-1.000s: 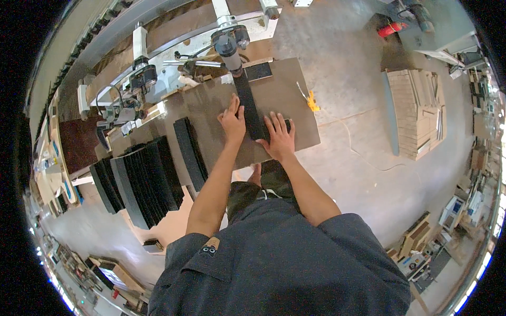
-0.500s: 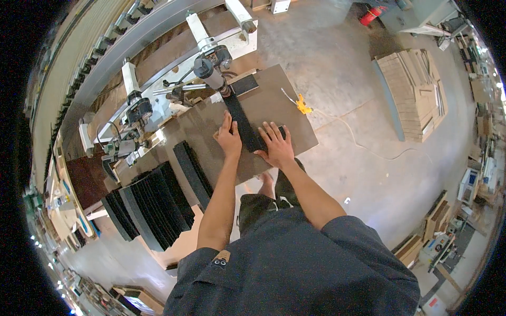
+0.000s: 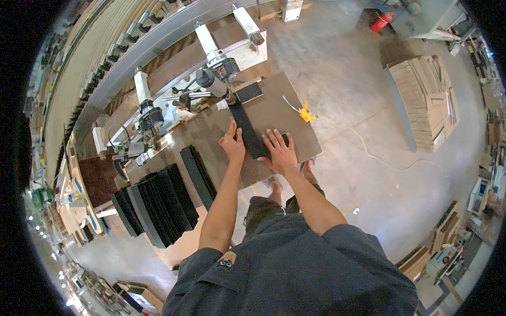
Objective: The person organizes and prepares black wooden components on a workshop table, then uses a yellow handheld tool to apply glue or sealant and aligns them under a vertical press.
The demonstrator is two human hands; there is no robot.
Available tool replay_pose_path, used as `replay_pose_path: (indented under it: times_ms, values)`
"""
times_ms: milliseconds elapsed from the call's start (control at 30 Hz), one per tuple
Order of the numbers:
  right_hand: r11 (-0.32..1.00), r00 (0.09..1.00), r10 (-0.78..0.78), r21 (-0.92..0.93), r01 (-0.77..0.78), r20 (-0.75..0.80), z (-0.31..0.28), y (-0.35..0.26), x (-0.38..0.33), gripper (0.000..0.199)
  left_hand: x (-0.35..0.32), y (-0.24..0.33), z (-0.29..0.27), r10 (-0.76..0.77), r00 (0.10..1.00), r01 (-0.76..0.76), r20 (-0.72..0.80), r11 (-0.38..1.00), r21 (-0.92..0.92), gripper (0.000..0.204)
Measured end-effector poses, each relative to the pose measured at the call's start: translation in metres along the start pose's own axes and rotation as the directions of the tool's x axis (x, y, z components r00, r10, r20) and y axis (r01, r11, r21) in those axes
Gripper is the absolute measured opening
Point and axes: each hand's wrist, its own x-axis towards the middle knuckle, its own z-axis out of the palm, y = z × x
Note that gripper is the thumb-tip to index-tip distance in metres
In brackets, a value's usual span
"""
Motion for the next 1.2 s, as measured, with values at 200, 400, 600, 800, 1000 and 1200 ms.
replay_pose_path:
  times_ms: [200,400,600,800,1000,1200]
  values:
    - [0.999,1.000,-0.020,0.045,0.021,-0.024,0.001,0.009,0.003,0.087,0.004,0.001,0.001,-0.031,0.998,0.030,0.057,1.000,0.009,0.056]
    - [0.999,1.000,-0.015,0.036,0.015,0.000,-0.003,0.009,0.002,0.085,0.003,0.002,0.001,-0.077,0.993,0.085,0.091,0.992,-0.091,0.055]
    - [0.999,0.999,-0.026,0.022,0.027,-0.029,-0.001,0.006,-0.002,0.085,0.002,0.000,-0.004,-0.025,0.997,0.026,0.079,1.000,-0.012,0.057]
    - [0.996,0.999,-0.027,0.083,0.030,-0.037,-0.001,0.008,-0.007,0.087,0.023,0.018,-0.052,-0.082,0.893,-0.034,0.442,0.968,0.250,0.061]
    - [0.986,0.997,-0.038,0.160,0.049,-0.067,-0.007,0.010,-0.008,0.088,0.060,0.029,-0.077,0.428,0.659,-0.703,0.618,0.642,0.306,0.067]
    - [0.902,0.958,0.155,0.430,-0.038,-0.242,-0.003,0.012,-0.010,0.074,0.071,0.030,-0.067,0.553,0.357,-0.913,0.752,0.376,0.156,0.062]
